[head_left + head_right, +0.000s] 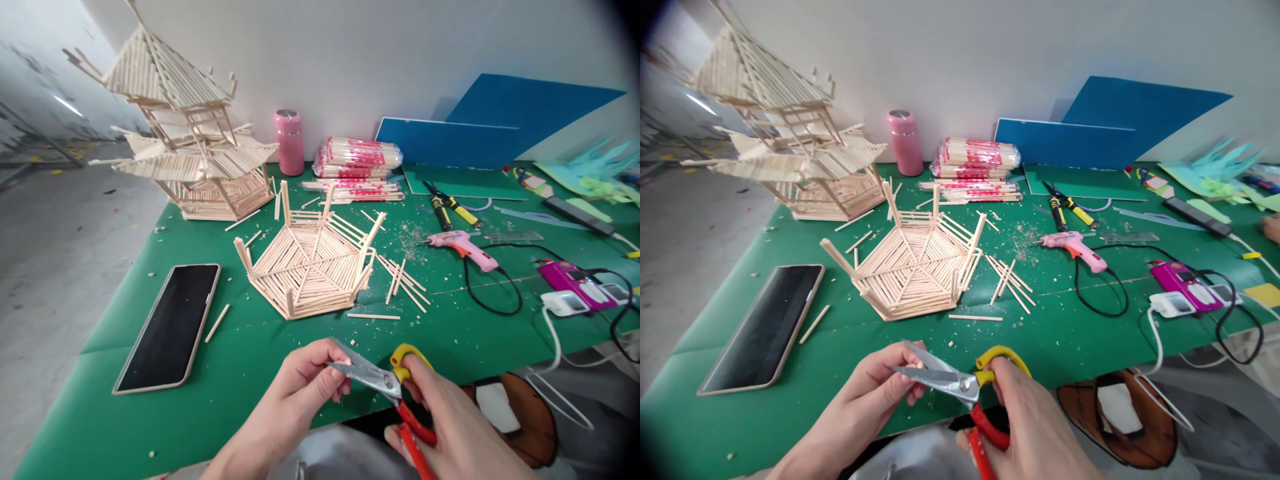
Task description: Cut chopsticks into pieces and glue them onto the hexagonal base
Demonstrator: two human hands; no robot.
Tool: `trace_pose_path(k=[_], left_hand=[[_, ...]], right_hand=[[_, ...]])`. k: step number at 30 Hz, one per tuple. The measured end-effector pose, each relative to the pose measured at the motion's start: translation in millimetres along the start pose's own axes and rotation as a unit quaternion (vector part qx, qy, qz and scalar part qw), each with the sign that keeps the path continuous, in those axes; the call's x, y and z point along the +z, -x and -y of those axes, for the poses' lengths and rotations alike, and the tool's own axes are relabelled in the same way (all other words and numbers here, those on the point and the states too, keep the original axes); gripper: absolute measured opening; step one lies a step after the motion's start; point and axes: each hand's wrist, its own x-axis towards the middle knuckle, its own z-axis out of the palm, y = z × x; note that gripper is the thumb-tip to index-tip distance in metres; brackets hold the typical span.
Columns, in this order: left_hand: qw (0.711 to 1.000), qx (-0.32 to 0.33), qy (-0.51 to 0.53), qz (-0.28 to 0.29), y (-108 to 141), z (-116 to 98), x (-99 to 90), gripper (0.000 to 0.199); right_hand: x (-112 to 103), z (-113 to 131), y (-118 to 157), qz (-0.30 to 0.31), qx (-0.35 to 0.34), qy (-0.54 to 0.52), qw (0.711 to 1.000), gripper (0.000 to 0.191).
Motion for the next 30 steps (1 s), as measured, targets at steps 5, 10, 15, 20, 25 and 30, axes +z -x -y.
trace_pose_path(k=[5,10,15,20,25,30], left_hand=[[0.999,0.009,-0.030,0.038,-2.2,-4.5,-5.3,0.018],[0.994,0.003,-0.088,0.068,-4.3,-11.8,-8.1,0.023],[0.987,0.005,-0.139,0.085,-5.9,-16.7,-10.9,0.024],[0.980,0.013,-0.173,0.095,-5.8,-20.3,-11.4,0.028],[0.979,0.014,-0.179,0.101,-5.9,-22.5,-9.9,0.033],[0.977,0.010,-0.189,0.102,-6.2,-24.4,-8.9,0.032]], right_hand=[[-1.5,-2.6,0.8,0.010,-0.003,0.006,1.000,0.037],[2.4,-6.6,2.1,-0.009,-0.019,0.014,1.000,0.031],[1.9,-6.9,0.7,-0.024,-0.044,0.016,0.999,0.025],[2.3,-7.4,-1.2,-0.023,-0.050,0.021,0.998,0.025],[4.8,-8.3,-1.3,-0.007,-0.036,0.012,0.999,0.021],[3.2,-4.1,-0.5,-0.006,-0.020,-0.006,1.000,0.018]])
